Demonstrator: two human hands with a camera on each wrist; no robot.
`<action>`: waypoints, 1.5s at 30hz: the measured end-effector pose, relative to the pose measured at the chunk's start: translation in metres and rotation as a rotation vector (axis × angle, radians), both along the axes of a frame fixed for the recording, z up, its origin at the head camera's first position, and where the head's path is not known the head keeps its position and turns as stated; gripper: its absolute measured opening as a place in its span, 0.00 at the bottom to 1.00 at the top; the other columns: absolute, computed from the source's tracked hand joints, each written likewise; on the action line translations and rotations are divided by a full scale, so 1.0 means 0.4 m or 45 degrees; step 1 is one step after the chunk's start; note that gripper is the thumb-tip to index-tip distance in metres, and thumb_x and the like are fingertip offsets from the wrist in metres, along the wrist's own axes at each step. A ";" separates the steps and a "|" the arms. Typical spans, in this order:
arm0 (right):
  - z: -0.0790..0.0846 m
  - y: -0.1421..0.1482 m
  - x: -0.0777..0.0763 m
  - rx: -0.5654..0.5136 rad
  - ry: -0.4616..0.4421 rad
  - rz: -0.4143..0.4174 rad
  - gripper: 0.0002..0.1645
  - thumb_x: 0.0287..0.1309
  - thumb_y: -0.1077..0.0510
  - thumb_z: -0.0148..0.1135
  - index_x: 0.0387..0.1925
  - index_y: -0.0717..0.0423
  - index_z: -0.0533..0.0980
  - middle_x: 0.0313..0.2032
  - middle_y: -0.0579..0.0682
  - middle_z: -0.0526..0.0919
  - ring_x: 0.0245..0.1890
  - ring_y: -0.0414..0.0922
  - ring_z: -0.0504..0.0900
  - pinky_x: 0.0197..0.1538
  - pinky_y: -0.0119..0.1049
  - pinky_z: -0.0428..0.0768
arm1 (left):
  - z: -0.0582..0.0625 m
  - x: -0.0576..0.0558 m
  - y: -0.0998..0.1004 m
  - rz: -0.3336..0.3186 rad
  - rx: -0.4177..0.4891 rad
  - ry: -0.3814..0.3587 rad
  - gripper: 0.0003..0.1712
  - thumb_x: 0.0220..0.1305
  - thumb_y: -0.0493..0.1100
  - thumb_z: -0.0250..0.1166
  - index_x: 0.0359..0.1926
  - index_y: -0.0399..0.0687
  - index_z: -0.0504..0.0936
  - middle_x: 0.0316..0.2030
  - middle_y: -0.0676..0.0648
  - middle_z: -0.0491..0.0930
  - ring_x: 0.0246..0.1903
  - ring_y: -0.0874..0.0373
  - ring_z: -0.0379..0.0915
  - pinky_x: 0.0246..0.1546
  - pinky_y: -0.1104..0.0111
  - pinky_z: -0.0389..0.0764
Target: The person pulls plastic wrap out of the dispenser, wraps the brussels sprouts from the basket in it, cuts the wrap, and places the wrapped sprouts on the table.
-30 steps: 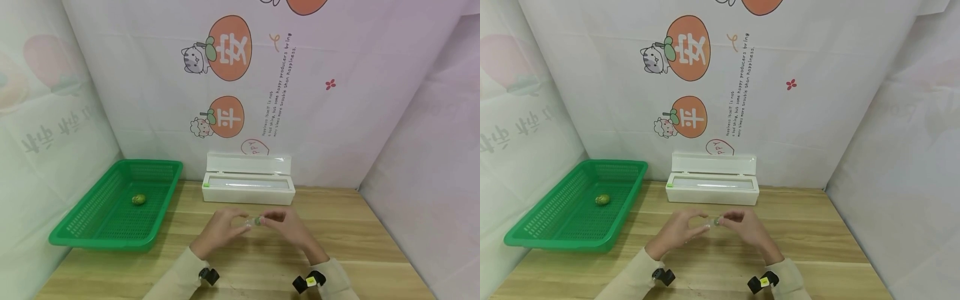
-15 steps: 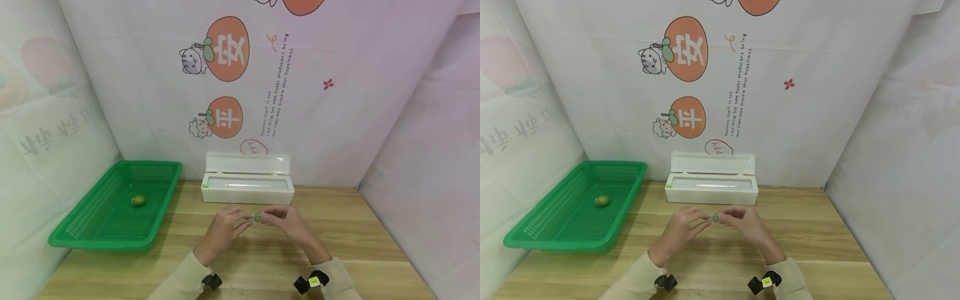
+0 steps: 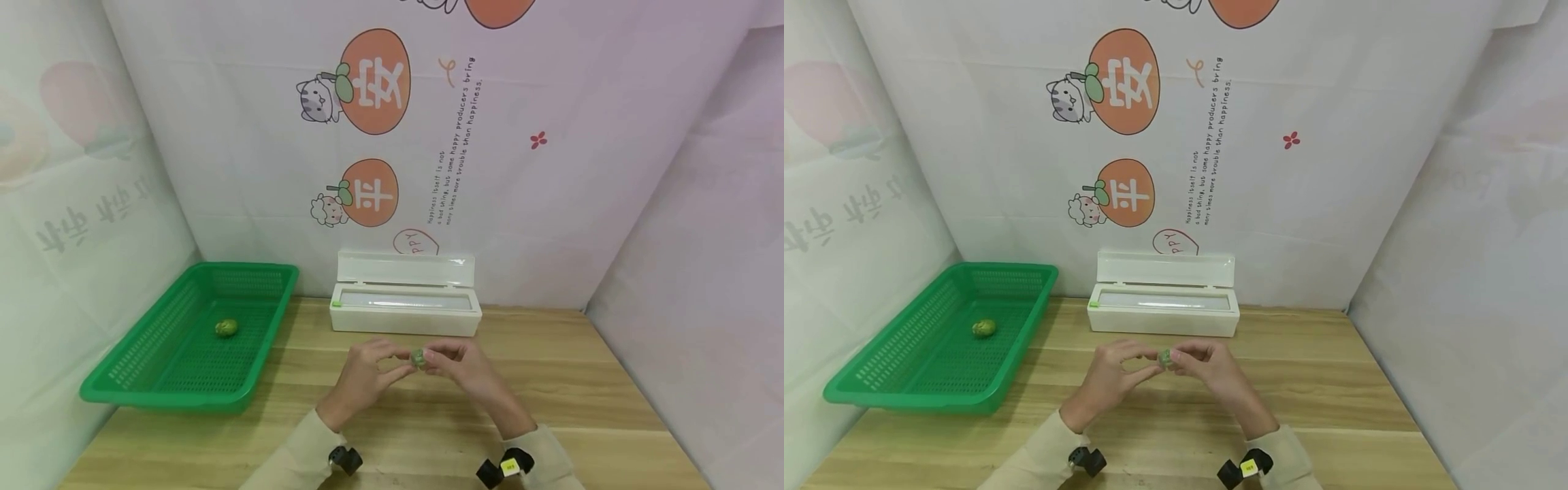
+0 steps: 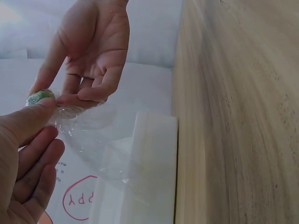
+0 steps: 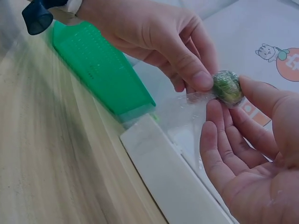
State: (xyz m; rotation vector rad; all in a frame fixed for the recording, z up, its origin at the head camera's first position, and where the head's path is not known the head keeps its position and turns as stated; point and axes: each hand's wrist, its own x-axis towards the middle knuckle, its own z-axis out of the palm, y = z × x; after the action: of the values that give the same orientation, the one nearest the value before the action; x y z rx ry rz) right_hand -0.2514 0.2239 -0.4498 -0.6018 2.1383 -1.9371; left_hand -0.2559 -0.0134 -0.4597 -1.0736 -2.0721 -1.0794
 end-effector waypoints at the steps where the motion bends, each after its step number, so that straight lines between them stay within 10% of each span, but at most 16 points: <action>1: -0.003 -0.003 0.001 -0.007 -0.006 -0.004 0.21 0.75 0.56 0.63 0.57 0.70 0.80 0.48 0.47 0.91 0.49 0.45 0.90 0.58 0.38 0.88 | -0.002 -0.001 0.000 -0.004 0.010 -0.012 0.12 0.57 0.40 0.81 0.41 0.44 0.91 0.38 0.49 0.93 0.40 0.57 0.90 0.46 0.68 0.90; 16: -0.016 -0.035 0.009 0.167 0.081 -0.113 0.20 0.75 0.51 0.63 0.56 0.62 0.83 0.54 0.58 0.89 0.50 0.45 0.90 0.58 0.39 0.88 | -0.013 -0.018 -0.016 0.000 -0.122 -0.054 0.14 0.59 0.42 0.80 0.45 0.45 0.91 0.39 0.49 0.92 0.39 0.60 0.87 0.43 0.65 0.90; 24: -0.009 0.032 -0.010 0.353 0.152 -0.263 0.20 0.73 0.45 0.66 0.56 0.51 0.85 0.55 0.51 0.90 0.58 0.48 0.87 0.62 0.39 0.85 | 0.000 -0.029 -0.038 -0.205 -0.067 -0.133 0.13 0.61 0.39 0.78 0.47 0.45 0.90 0.42 0.49 0.92 0.41 0.61 0.87 0.44 0.61 0.91; 36: -0.060 0.038 -0.026 0.211 0.055 0.281 0.27 0.78 0.52 0.55 0.66 0.69 0.75 0.57 0.60 0.86 0.55 0.48 0.85 0.59 0.39 0.85 | 0.007 -0.027 -0.035 -0.486 0.070 -0.147 0.16 0.60 0.35 0.77 0.49 0.39 0.89 0.45 0.42 0.92 0.40 0.59 0.89 0.44 0.67 0.90; 45: -0.052 0.037 -0.026 0.175 -0.120 0.073 0.14 0.74 0.52 0.65 0.48 0.60 0.83 0.39 0.45 0.85 0.40 0.42 0.82 0.48 0.38 0.86 | 0.009 -0.033 -0.058 -0.362 0.022 -0.123 0.15 0.60 0.35 0.76 0.49 0.41 0.90 0.45 0.44 0.92 0.44 0.57 0.89 0.47 0.66 0.90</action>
State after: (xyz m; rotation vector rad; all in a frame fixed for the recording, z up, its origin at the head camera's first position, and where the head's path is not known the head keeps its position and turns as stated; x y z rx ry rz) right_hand -0.2618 0.2386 -0.4704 -0.5293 2.1491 -1.7367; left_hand -0.2691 -0.0366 -0.4563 -1.3622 -2.0201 -1.3063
